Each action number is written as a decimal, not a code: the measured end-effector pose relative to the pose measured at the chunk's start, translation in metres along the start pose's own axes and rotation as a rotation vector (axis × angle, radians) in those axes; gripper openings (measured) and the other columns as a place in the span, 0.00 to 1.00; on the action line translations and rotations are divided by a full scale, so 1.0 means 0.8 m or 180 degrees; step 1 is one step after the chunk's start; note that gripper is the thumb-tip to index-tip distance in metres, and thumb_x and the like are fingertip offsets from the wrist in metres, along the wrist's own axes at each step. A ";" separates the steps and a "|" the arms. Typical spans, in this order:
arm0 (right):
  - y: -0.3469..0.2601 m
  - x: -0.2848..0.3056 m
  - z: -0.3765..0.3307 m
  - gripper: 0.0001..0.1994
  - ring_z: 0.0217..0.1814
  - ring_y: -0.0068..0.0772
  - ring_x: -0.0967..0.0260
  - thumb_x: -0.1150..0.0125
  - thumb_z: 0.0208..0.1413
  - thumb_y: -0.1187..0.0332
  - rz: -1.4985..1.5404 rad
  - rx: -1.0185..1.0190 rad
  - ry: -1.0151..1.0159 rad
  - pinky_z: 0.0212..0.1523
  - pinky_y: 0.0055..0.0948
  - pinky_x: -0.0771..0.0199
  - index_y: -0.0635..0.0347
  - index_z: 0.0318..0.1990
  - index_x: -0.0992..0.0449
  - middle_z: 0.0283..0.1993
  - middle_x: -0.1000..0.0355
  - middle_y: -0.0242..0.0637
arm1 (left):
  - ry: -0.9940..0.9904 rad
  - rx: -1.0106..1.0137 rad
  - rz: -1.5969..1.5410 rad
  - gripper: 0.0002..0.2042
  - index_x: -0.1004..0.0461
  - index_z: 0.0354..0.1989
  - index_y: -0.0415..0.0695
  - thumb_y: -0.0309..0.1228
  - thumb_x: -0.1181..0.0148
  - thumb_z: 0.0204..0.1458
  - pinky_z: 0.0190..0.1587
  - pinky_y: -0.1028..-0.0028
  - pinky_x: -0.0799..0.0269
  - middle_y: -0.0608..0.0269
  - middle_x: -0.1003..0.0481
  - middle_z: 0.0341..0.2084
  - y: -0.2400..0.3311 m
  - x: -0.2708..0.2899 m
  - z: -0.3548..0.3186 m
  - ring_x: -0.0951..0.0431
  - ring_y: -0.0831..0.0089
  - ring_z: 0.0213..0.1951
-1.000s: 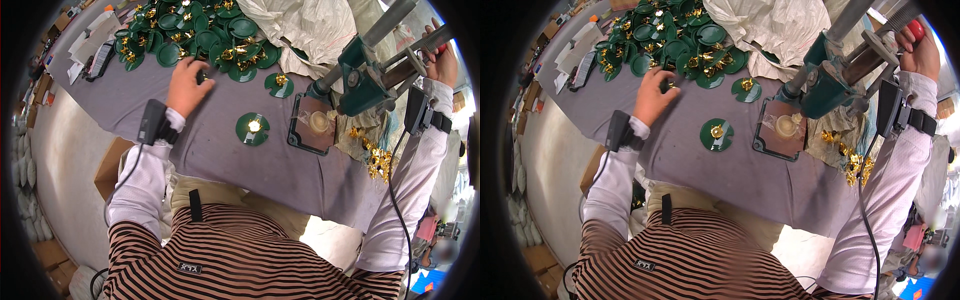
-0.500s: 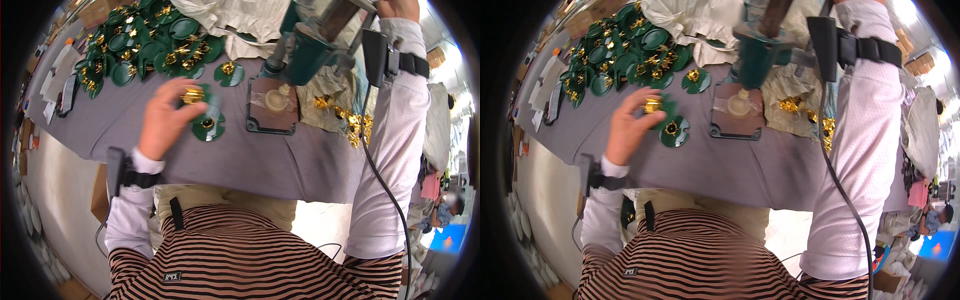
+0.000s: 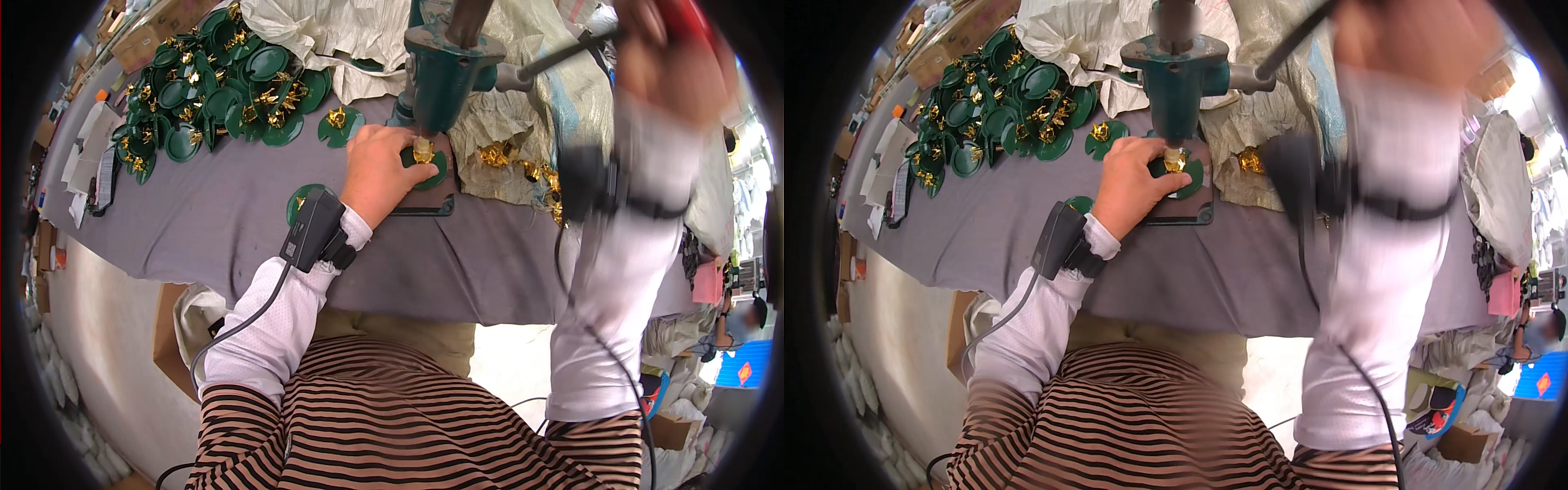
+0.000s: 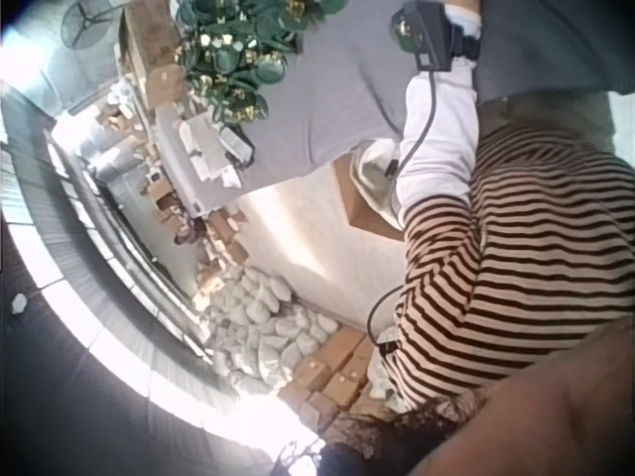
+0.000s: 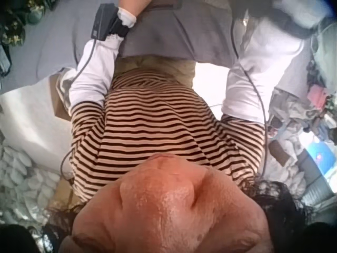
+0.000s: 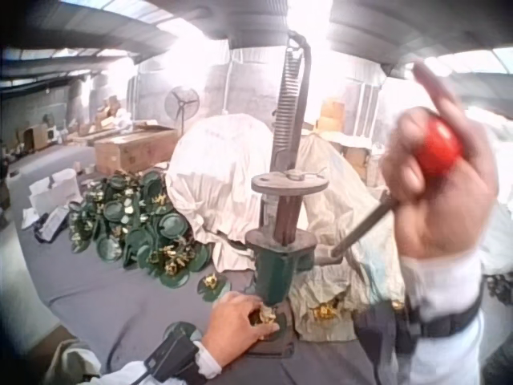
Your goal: Using a manual press to attach small gold decorative pieces to green plastic discs.
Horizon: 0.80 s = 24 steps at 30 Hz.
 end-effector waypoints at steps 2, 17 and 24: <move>-0.011 0.022 -0.081 0.17 0.29 0.22 0.50 0.59 0.67 0.57 0.0086 0.0102 -0.1394 0.39 0.28 0.46 0.51 0.25 0.43 0.23 0.45 0.28 | 0.0201 -0.0132 0.0168 0.21 0.20 0.40 0.42 0.38 0.25 0.37 0.49 0.62 0.33 0.57 0.22 0.36 -0.005 0.012 -0.006 0.28 0.55 0.44; -0.011 0.025 0.000 0.11 0.29 0.35 0.43 0.59 0.66 0.68 -0.1067 -0.0024 0.0303 0.31 0.29 0.38 0.64 0.33 0.35 0.30 0.37 0.36 | -0.0010 0.0157 -0.0385 0.24 0.30 0.45 0.39 0.33 0.28 0.40 0.45 0.63 0.29 0.55 0.25 0.36 0.007 0.011 -0.005 0.26 0.55 0.42; 0.115 0.069 0.156 0.13 0.20 0.17 0.40 0.50 0.63 0.68 -0.0574 -0.0794 0.0470 0.10 0.13 0.47 0.61 0.52 0.32 0.26 0.36 0.28 | 0.0210 0.0121 -0.0953 0.26 0.28 0.51 0.38 0.33 0.29 0.42 0.41 0.70 0.27 0.57 0.23 0.31 -0.022 0.047 0.002 0.23 0.67 0.36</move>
Point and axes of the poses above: each hand's wrist, its own z-axis towards the middle knuckle, its own x-axis out of the back of the hand, y = z × x, the point moved 5 cm from there along z, towards the middle knuckle
